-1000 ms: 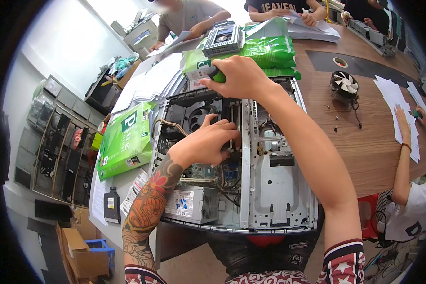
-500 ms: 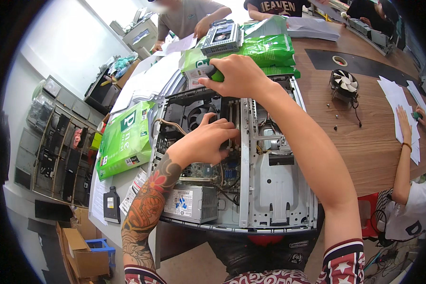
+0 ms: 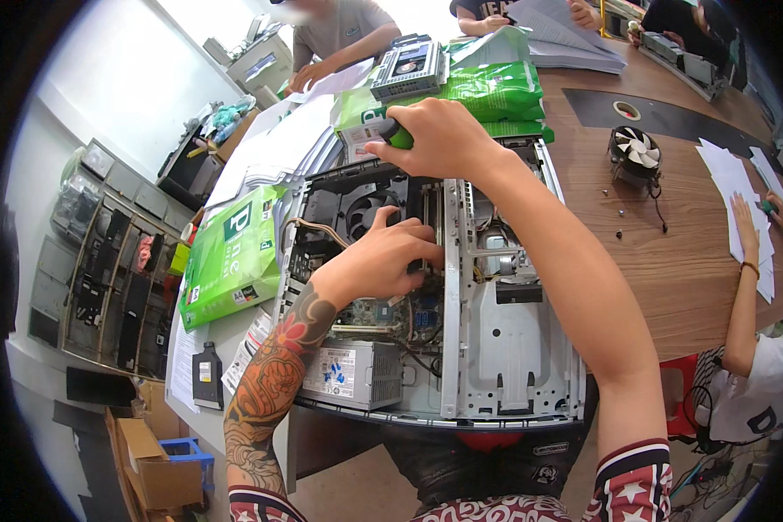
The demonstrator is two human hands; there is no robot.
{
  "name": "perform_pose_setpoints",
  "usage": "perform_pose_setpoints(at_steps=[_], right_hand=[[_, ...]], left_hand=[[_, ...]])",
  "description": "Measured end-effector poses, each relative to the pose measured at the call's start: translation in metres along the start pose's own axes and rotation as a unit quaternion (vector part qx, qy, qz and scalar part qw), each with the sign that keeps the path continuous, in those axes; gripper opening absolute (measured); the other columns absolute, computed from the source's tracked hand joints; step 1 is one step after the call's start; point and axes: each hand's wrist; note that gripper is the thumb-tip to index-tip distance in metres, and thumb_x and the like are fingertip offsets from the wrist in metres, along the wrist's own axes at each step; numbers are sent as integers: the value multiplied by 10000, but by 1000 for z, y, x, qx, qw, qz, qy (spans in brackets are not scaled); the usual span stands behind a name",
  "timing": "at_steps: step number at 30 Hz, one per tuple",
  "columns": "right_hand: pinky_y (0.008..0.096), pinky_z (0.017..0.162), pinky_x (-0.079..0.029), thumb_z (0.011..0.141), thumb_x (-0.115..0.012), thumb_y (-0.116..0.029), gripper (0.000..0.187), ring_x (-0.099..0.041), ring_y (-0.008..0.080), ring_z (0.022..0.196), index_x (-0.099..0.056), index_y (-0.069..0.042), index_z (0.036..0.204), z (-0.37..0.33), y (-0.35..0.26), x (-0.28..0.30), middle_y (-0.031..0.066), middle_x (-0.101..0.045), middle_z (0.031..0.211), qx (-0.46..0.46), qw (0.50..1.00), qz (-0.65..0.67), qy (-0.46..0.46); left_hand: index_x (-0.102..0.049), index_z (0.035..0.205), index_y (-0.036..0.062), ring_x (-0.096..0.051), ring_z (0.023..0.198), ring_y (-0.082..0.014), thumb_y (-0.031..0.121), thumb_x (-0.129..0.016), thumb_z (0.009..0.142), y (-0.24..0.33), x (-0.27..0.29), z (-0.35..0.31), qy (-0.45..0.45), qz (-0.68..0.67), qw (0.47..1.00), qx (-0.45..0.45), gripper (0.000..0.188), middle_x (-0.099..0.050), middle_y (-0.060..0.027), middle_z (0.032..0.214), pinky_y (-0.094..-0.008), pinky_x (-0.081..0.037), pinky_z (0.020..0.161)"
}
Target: The person is using a screwdriver to remove screws from components inside a computer case, such as the CPU cooling fan and metal support brackets, while working on a wooden table.
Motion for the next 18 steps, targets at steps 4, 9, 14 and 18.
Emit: perform_pose_setpoints(at_steps=[4, 9, 14, 18], right_hand=[[465, 677, -537, 864, -681, -494, 508, -678, 393, 709, -665, 14, 850, 0, 2, -2, 217, -678, 733, 12, 1000, -3, 9], [469, 678, -536, 863, -681, -499, 516, -678, 395, 708, -666, 17, 856, 0, 4, -3, 219, -677, 730, 15, 1000, 0, 15], [422, 590, -504, 861, -736, -433, 450, -635, 393, 624, -631, -5, 767, 1, 3, -5, 196, -630, 651, 41, 998, 4, 52], [422, 591, -504, 863, -735, -431, 447, -634, 393, 622, -629, -8, 765, -1, 4, -7, 194, -630, 652, 49, 997, 1, 61]], left_hand=[[-697, 1020, 138, -556, 1144, -220, 105, -693, 761, 0, -1, 1, -9, 6, 1000, 4, 261, -613, -35, 1018, -637, -262, 1094], [-694, 993, 116, -587, 1097, -234, 194, -722, 798, 4, -6, 0, 65, 5, 998, 2, 211, -621, -46, 992, -642, -270, 1084], [-691, 949, 106, -614, 1032, -248, 263, -724, 826, 3, -8, 3, 55, 28, 998, 14, 202, -623, -48, 933, -640, -284, 1074], [-700, 908, 107, -621, 1007, -254, 266, -715, 834, 7, -4, 3, 37, 18, 999, 29, 176, -620, -45, 899, -644, -291, 1067]])
Point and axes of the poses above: each hand's wrist, its own z-axis towards the middle knuckle, its own x-axis out of the back of the hand, y = z × x
